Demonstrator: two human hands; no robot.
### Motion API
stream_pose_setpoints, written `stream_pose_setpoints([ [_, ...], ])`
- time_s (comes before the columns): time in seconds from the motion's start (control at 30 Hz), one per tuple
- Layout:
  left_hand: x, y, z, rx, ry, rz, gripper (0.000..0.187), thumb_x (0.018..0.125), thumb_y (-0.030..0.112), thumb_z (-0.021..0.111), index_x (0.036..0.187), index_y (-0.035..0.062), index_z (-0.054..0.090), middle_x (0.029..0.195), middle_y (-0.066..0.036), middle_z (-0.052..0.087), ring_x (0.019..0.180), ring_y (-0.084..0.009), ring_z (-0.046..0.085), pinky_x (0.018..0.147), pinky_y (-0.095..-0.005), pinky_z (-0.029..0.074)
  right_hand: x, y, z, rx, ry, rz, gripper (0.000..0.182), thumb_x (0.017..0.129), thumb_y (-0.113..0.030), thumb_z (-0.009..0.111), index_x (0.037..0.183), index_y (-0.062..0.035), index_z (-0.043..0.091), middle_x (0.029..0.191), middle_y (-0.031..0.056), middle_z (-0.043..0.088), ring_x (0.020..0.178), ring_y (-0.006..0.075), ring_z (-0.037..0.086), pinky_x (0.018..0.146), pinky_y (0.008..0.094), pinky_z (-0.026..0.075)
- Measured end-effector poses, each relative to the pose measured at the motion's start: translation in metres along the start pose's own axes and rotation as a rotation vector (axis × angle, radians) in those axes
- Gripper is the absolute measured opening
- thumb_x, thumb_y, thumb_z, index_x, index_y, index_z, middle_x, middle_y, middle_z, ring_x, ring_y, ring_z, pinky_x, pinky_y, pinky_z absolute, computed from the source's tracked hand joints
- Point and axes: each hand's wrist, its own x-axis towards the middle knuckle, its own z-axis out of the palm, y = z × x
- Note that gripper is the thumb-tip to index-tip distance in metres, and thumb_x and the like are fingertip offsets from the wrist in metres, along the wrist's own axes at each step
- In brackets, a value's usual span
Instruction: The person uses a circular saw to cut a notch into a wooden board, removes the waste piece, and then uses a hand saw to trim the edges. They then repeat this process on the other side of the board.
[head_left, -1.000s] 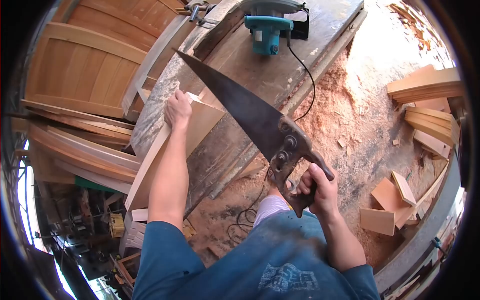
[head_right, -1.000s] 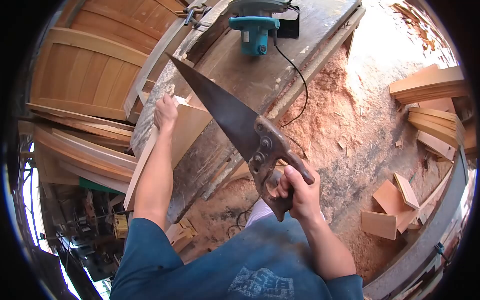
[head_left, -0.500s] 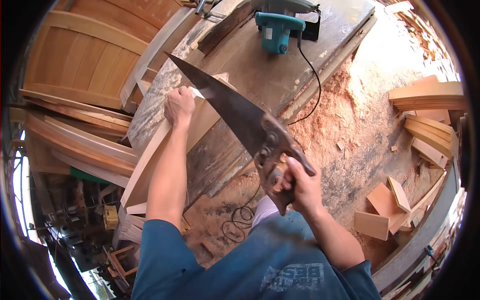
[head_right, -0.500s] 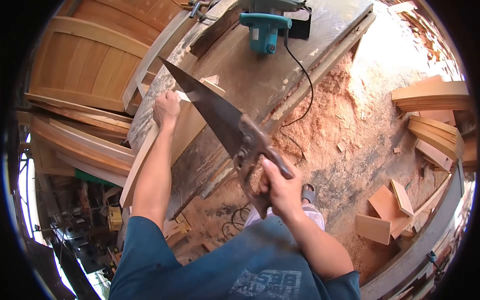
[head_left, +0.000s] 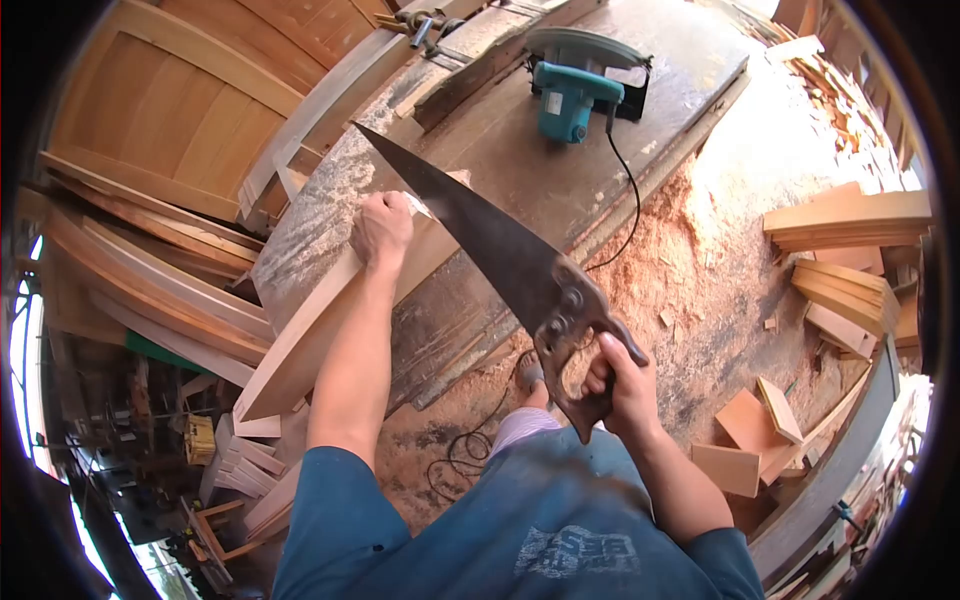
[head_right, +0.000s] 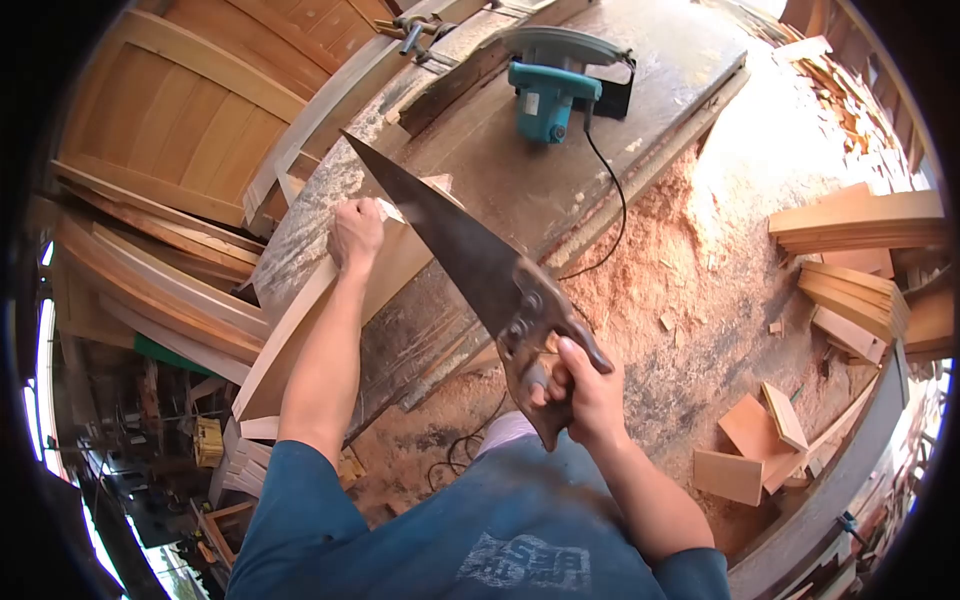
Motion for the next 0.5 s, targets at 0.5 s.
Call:
stream_pose_setpoints([
  [0.5, 0.001, -0.018, 0.005, -0.135, 0.005, 0.135, 0.042, 0.092, 0.034, 0.046, 0.085, 0.0005, 0.07, 0.089, -0.028, 0.069, 0.089, -0.0483, 0.067, 0.078, -0.0547, 0.051, 0.072, 0.024, 0.055, -0.132, 0.055, -0.116, 0.024, 0.096, -0.019, 0.068, 0.113, -0.0018, 0.064, 0.066, -0.0005, 0.053, 0.053, 0.0102, 0.051, 0.05, 0.0272, 0.044],
])
